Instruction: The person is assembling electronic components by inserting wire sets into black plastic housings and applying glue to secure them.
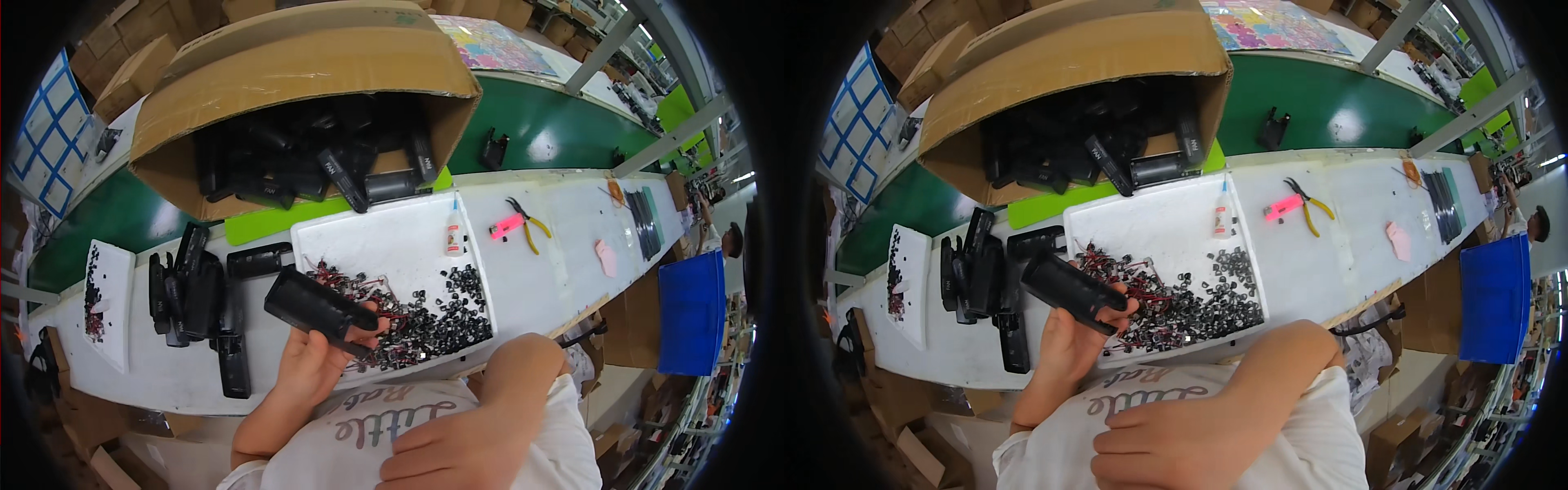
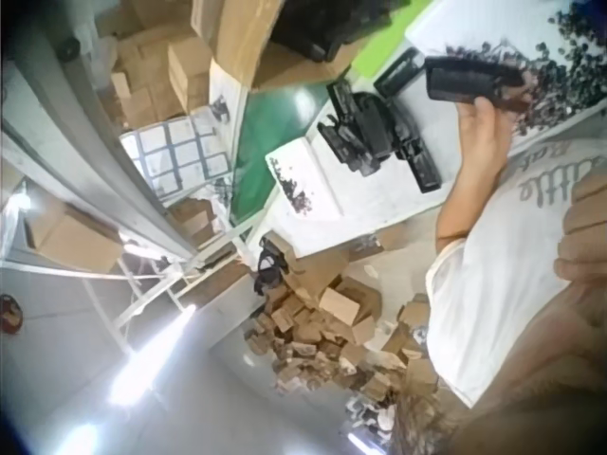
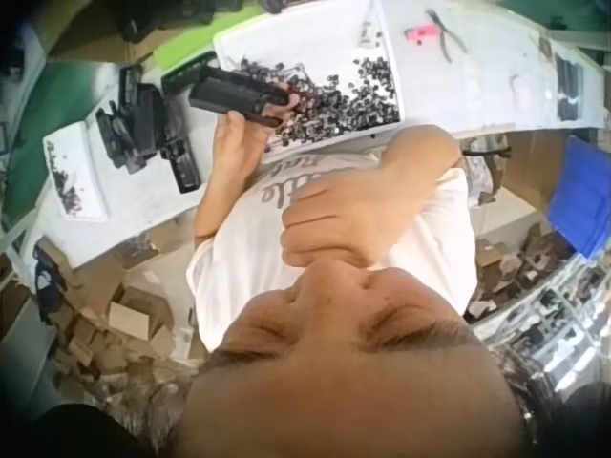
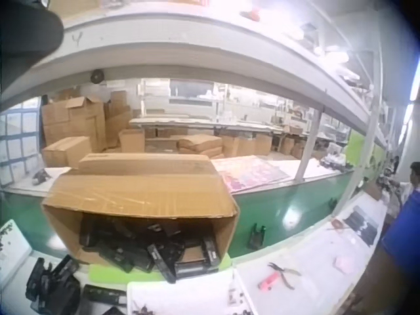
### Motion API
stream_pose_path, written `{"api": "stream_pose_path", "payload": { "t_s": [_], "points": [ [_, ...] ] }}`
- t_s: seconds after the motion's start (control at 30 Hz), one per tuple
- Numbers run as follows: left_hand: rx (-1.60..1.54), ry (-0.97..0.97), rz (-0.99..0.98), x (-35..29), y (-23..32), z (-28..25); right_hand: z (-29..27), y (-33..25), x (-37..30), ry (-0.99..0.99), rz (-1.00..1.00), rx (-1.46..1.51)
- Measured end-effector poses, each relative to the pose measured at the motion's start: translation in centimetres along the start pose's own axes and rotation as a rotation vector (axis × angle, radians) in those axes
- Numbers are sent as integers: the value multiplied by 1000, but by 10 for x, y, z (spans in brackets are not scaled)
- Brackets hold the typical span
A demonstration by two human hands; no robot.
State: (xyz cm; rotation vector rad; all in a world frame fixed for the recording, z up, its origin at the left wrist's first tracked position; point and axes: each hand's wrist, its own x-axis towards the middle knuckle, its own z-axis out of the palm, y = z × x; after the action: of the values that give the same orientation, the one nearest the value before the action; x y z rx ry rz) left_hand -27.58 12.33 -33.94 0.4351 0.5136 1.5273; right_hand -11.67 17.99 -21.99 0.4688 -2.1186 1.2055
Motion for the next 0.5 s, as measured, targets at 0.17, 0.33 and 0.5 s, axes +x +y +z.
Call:
{"api": "stream_pose_path", "payload": {
  "t_s": [0.17,0.33,0.5],
  "points": [
    [130,44,57,-6,0,3,-3,0,1,-35,95,98],
    [101,84,113,-11,-4,0,-18,42,-21,97,186,-476],
    [355,-21,221,-11,-5,5,-11,80,-45,298,336,-508]
  ]
}}
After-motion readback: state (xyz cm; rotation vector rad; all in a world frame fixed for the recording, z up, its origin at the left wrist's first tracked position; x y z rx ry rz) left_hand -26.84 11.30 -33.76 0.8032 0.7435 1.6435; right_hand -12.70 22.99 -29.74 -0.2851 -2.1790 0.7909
